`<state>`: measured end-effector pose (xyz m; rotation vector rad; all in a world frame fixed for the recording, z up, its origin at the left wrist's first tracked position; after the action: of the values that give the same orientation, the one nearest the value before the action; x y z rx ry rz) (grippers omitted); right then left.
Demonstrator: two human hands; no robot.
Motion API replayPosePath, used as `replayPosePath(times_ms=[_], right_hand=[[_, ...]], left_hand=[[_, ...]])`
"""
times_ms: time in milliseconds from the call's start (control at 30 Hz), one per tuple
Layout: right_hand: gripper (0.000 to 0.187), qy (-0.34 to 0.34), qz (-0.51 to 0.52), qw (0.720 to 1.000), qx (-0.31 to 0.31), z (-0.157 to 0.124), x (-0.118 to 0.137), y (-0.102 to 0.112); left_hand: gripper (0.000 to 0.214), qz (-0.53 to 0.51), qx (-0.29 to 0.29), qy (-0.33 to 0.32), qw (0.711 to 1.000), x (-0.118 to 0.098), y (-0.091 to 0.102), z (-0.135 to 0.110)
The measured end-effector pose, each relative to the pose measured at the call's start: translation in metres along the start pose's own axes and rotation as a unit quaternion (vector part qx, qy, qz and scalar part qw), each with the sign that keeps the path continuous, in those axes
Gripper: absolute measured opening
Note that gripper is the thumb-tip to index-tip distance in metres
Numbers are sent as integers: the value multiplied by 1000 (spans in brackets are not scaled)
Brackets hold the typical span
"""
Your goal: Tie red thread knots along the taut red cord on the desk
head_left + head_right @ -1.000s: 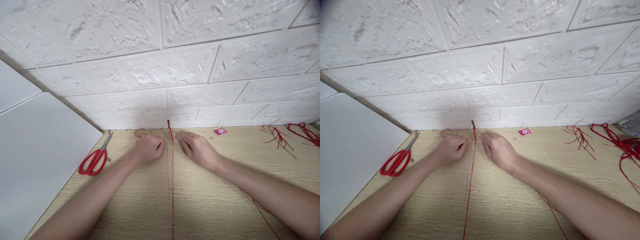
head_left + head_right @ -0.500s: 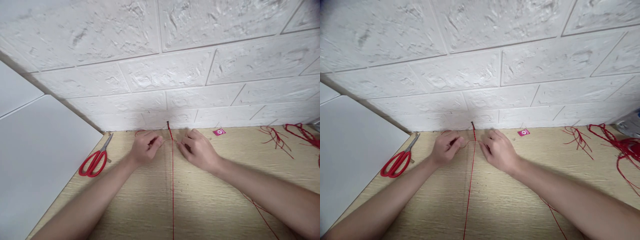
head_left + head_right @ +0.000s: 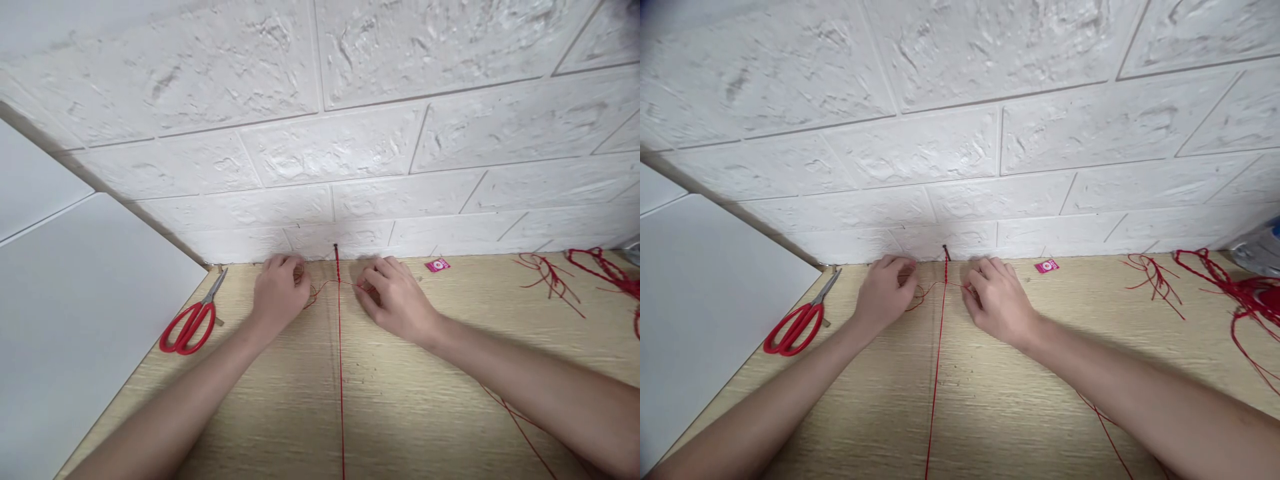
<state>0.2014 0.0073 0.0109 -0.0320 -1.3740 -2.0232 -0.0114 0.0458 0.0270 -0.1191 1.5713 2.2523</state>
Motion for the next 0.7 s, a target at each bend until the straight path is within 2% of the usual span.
replayPosePath(times_ms=[133,300,433,533,600,700], right_hand=[[5,-1,4,1000,-2,0,0,0],[5,-2,3,1000,-1,0,1,1],[6,-4,1,1000,-2,0,2,2],[6,0,6,1000,-6,0,2,3],[7,-1,11,1000,-6,0,2,3],[7,-6,15,1000,-7,1,1,3]], left_hand=[[19,56,38,-41,997,-14,6,-5],[23,42,102,-60,992,-20,21,-2],[66,34,200,-68,977,-8,25,-2],[89,17,227,-69,971,4,21,-2],[83,0,219,-72,973,9,18,-1],[56,-41,233,-84,968,10,12,-1]])
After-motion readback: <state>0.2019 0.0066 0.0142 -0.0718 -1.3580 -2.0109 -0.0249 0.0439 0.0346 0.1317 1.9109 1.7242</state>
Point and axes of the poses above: each hand's wrist, its own z-axis towards the middle knuckle, its own y-axis out of the back of the hand, x = y × z, the point moved 5 cm from there along z, towards the middle knuckle
